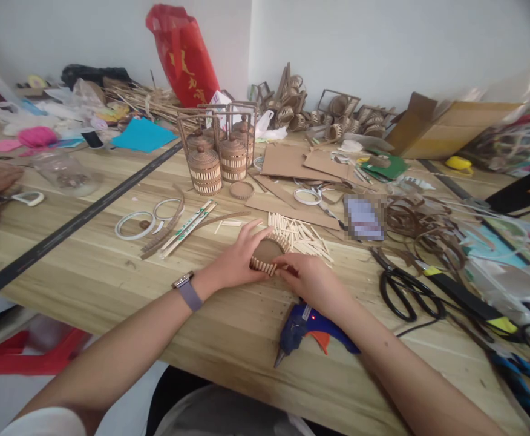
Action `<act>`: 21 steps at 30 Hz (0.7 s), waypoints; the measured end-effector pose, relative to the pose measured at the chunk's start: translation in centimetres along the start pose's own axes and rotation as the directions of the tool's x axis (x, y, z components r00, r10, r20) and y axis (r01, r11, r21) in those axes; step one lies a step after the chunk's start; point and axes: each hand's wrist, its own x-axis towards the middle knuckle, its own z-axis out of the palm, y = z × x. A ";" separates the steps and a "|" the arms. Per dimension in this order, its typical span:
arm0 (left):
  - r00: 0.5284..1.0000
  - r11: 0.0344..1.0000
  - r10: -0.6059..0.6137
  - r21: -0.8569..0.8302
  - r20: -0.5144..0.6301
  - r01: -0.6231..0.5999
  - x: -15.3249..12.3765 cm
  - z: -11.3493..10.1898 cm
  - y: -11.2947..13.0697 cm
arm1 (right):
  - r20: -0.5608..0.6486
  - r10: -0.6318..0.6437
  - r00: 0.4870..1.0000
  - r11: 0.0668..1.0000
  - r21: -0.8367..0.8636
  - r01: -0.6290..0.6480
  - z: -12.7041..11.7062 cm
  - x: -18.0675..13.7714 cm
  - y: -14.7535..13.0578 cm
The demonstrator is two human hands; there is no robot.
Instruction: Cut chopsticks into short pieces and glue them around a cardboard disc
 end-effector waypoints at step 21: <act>0.986 0.992 -0.112 0.045 -0.125 0.119 -0.3 1.0 1.5 | 0.353 0.108 0.929 0.994 -0.043 -0.099 -2.9 -9.1 2.8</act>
